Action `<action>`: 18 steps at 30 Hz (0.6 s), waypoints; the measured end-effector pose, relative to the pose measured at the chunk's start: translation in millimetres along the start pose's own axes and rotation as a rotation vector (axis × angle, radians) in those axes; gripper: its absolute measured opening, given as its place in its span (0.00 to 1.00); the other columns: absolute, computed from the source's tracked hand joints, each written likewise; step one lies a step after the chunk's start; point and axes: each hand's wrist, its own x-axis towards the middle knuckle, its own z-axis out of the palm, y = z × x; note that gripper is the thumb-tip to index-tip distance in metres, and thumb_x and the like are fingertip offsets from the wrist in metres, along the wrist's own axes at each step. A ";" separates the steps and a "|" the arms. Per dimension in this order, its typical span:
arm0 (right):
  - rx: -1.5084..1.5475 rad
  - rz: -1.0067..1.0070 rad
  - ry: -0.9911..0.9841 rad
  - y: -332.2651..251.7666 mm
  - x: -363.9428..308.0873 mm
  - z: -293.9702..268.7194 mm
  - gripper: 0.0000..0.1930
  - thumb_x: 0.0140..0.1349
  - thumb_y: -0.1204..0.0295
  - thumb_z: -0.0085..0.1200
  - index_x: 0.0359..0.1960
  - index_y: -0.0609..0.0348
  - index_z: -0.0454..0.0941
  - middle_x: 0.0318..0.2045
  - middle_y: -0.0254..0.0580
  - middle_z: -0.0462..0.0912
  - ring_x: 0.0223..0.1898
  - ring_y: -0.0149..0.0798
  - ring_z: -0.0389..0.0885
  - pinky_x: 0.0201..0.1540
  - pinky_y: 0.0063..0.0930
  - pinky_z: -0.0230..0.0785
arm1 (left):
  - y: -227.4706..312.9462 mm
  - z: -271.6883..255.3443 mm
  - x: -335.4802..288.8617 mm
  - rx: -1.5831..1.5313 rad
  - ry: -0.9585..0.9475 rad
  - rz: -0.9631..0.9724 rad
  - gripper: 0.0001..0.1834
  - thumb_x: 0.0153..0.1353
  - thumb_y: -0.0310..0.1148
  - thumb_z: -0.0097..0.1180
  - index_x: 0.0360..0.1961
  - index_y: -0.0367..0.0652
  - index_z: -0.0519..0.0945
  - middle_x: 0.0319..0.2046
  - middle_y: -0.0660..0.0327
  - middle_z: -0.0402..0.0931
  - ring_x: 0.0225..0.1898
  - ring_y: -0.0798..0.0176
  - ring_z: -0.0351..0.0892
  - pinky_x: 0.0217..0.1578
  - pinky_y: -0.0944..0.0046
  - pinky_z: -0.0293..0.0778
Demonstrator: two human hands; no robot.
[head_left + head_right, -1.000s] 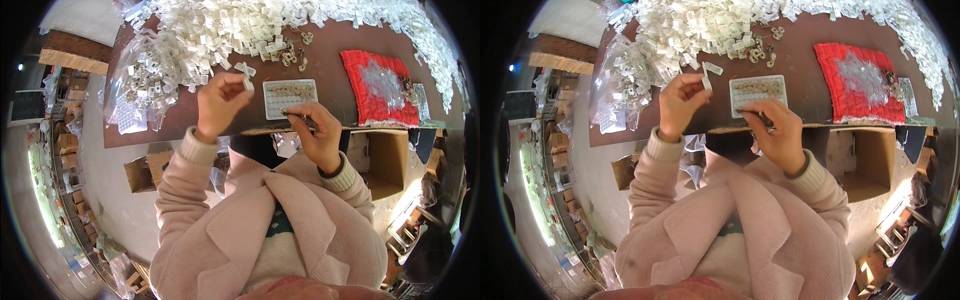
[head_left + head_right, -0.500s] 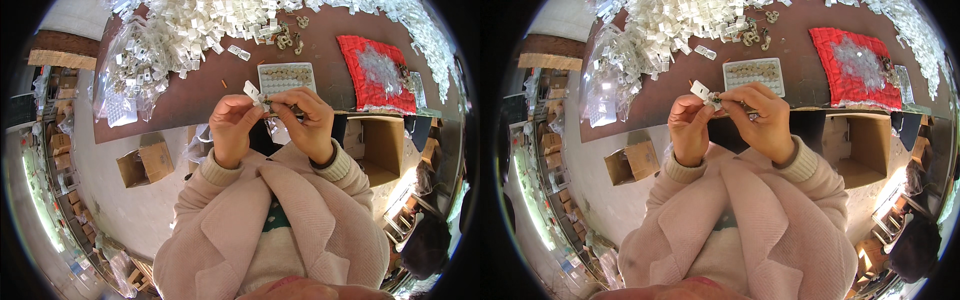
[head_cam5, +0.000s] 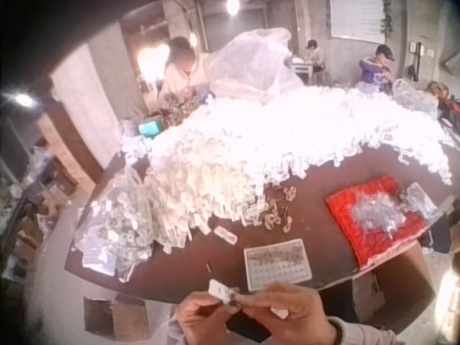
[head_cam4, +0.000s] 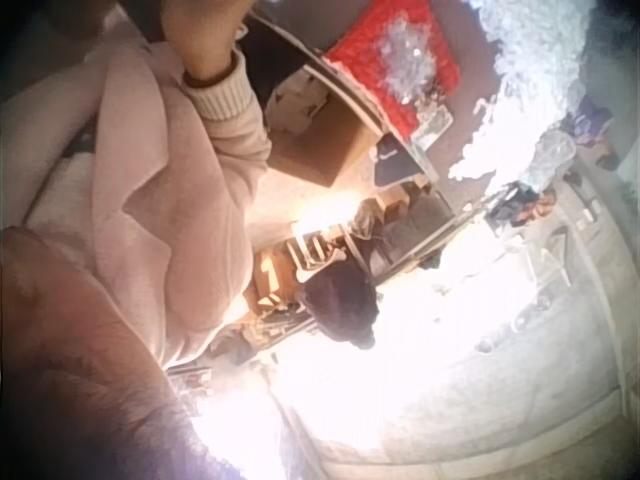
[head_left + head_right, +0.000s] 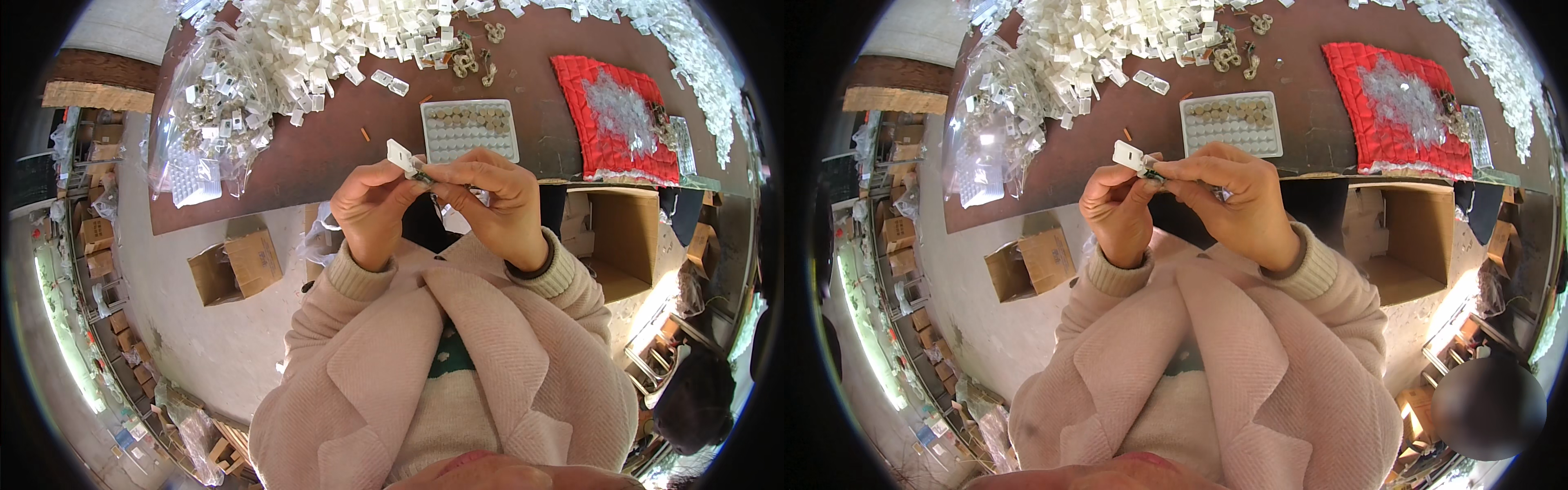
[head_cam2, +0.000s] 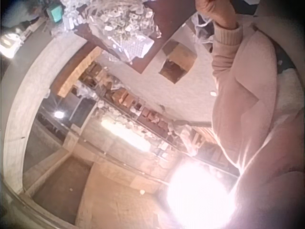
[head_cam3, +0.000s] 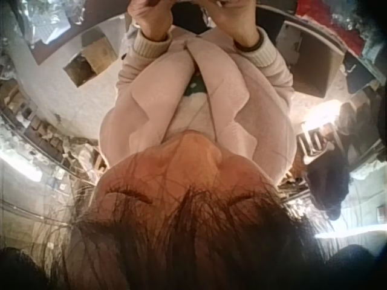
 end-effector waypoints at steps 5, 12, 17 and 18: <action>-0.095 0.005 -0.043 -1.7 0.7 -3.5 0.15 0.60 0.86 0.61 0.47 0.60 0.86 0.32 0.40 0.83 0.31 0.29 0.81 0.32 0.20 0.73 | 3.5 -6.4 -0.2 0.167 -0.042 -0.008 0.14 0.59 0.10 0.61 0.44 0.34 0.79 0.44 0.51 0.83 0.44 0.63 0.83 0.47 0.63 0.81; -0.162 -0.043 -0.058 -3.6 4.5 4.0 0.15 0.58 0.85 0.63 0.46 0.59 0.86 0.30 0.40 0.83 0.29 0.33 0.83 0.32 0.22 0.73 | 0.2 -1.8 0.4 -0.022 0.058 -0.060 0.11 0.63 0.15 0.59 0.45 0.36 0.78 0.43 0.50 0.84 0.45 0.58 0.84 0.47 0.59 0.82; -0.195 -0.113 -0.036 -6.2 14.0 -6.9 0.13 0.59 0.84 0.61 0.45 0.60 0.86 0.31 0.41 0.83 0.33 0.37 0.85 0.34 0.25 0.75 | 6.0 0.2 1.2 -0.181 0.151 -0.252 0.10 0.64 0.18 0.60 0.44 0.38 0.78 0.39 0.53 0.84 0.38 0.60 0.85 0.40 0.60 0.84; -0.293 -0.178 -0.027 -5.8 16.6 -8.8 0.12 0.60 0.84 0.60 0.44 0.60 0.86 0.32 0.42 0.83 0.34 0.37 0.85 0.34 0.25 0.75 | 6.7 -0.2 1.4 -0.199 0.128 -0.265 0.10 0.63 0.18 0.60 0.44 0.38 0.78 0.38 0.53 0.84 0.37 0.60 0.85 0.40 0.60 0.84</action>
